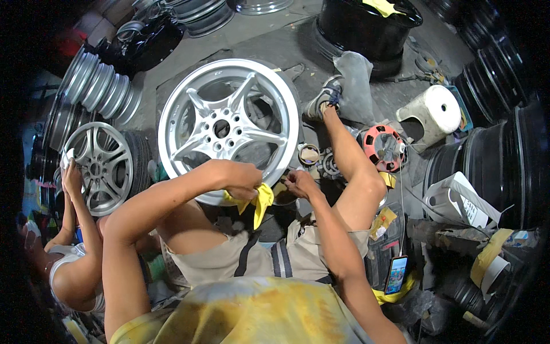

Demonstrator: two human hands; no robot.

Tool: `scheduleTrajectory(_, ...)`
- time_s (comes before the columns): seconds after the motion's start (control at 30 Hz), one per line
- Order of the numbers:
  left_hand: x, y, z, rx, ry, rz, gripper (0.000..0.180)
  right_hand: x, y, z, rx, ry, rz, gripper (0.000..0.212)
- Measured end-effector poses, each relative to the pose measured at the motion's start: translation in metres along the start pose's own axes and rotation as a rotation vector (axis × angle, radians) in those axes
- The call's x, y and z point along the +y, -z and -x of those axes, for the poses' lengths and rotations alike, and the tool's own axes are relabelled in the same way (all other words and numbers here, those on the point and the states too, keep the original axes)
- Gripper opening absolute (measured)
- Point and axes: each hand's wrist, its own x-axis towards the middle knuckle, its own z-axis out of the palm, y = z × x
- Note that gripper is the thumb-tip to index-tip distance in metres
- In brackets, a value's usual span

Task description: The person sits on the floor and wipes a silver car wheel rim with a yellow cloth. They meticulously clean the spokes and the outer edge of the rim. Another person is visible in the background working on a different rim.

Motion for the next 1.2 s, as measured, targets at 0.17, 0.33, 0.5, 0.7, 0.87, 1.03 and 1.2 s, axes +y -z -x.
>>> scheduleTrajectory(0.17,-0.002,-0.016,0.041,0.846,0.208,-0.253,0.037,-0.029,0.014,0.014,0.216,-0.055,0.127,0.019)
scheduleTrajectory(0.33,0.014,0.000,0.069,0.652,-0.071,0.241,0.045,-0.050,0.035,0.020,0.364,-0.063,0.053,0.021)
scheduleTrajectory(0.5,0.010,-0.015,0.072,0.876,-0.188,0.516,0.038,-0.041,0.055,0.025,0.561,-0.017,-0.022,0.019)
scheduleTrajectory(0.7,0.033,-0.077,0.041,1.242,-0.186,0.974,0.033,-0.151,0.089,0.103,0.613,0.001,-0.399,0.012)
scheduleTrajectory(0.87,0.101,-0.086,0.031,1.504,-0.142,0.462,0.040,-0.216,0.030,0.152,0.370,0.284,-1.081,0.024)
scheduleTrajectory(1.03,0.093,-0.104,0.034,1.439,0.053,0.323,0.032,-0.201,-0.001,0.160,0.129,0.210,-1.300,0.028)
scheduleTrajectory(1.2,0.089,-0.117,0.049,1.409,0.176,0.390,0.023,-0.213,-0.008,0.166,0.053,0.176,-1.171,0.024)
